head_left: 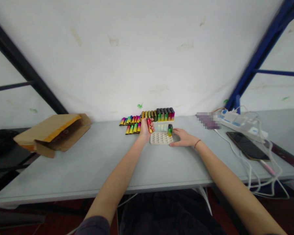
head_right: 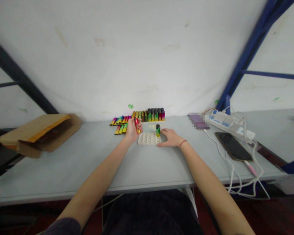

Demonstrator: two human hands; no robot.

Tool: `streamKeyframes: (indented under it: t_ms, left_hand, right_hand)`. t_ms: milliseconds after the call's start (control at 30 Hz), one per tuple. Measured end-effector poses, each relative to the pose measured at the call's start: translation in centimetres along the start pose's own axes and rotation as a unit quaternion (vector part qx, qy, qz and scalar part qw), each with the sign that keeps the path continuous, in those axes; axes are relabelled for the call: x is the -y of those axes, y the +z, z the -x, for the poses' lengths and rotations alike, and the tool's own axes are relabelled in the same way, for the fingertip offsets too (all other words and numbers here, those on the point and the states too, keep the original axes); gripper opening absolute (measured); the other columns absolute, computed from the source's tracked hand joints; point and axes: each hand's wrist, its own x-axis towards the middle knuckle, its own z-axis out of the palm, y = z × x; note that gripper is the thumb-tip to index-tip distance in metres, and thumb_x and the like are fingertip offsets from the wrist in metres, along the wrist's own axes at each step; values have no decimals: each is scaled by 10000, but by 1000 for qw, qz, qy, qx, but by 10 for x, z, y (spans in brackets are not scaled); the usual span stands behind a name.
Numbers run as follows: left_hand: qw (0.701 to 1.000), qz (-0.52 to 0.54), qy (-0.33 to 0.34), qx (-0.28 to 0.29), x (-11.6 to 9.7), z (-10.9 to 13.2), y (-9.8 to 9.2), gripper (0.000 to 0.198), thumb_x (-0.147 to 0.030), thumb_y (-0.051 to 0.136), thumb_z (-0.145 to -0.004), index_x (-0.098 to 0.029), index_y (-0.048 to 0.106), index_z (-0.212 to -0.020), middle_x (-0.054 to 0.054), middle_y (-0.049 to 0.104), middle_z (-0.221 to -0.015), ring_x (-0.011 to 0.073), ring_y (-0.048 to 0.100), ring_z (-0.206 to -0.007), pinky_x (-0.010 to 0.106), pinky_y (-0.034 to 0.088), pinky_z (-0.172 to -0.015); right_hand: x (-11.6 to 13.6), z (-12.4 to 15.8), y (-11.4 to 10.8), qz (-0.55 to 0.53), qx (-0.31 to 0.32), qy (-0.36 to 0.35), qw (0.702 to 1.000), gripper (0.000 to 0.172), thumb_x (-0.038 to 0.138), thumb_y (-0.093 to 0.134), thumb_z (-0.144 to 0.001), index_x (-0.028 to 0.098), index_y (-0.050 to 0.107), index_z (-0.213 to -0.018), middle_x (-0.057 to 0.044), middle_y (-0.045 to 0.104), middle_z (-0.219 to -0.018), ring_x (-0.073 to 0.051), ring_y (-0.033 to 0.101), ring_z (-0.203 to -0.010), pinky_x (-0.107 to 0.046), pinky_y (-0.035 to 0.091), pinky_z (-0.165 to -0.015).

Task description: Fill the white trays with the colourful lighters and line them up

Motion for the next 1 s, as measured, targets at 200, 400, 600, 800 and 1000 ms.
streamKeyframes:
  t_ms: [200, 400, 600, 800, 1000]
  left_hand:
    - [998, -54, 14, -9, 7, 2, -1, 518, -688, 505, -962, -216, 486, -751, -89, 390, -483, 76, 393, -365, 186, 323, -401]
    - [995, -87, 37, -15, 12, 1, -3, 594, -783, 485, -917, -219, 483, -728, -101, 329, -445, 62, 298, -329, 180, 260, -370]
    - [994, -94, 30, -50, 12, 0, -3, 554, -629, 414, -987, -232, 388, -601, -98, 227, -396, 58, 167, -310, 190, 135, -345]
    - [994, -84, 43, -59, 8, 4, 0, 480, -470, 338, -1019, -239, 352, -599, -93, 198, -395, 64, 144, -310, 182, 91, -342]
    - [993, -69, 55, -73, 4, 6, 1, 463, -418, 316, -1033, -234, 343, -608, -91, 199, -411, 63, 140, -322, 178, 107, -348]
  right_hand:
    - [0, -1, 0, 9, 10, 14, 1000, 912, 700, 815, -714, 120, 633, -1395, -239, 603, -1480, -435, 560, -1382, -573, 413, -1197]
    - [-1, -1, 1, 3, 5, 9, 1000, 888, 686, 817, -714, 132, 640, -1385, -235, 612, -1473, -439, 567, -1373, -587, 414, -1192]
    - [1, 1, -1, -2, 6, 8, 1000, 880, 681, 816, -723, 127, 639, -1384, -235, 610, -1470, -436, 563, -1376, -583, 406, -1202]
    - [1, 0, -1, 4, 12, 11, 1000, 908, 696, 809, -727, 104, 632, -1392, -249, 596, -1481, -437, 555, -1383, -574, 405, -1203]
    - [-1, 0, 0, 0, 5, 1, 1000, 880, 683, 816, -721, 122, 643, -1377, -235, 617, -1462, -430, 575, -1362, -577, 421, -1188]
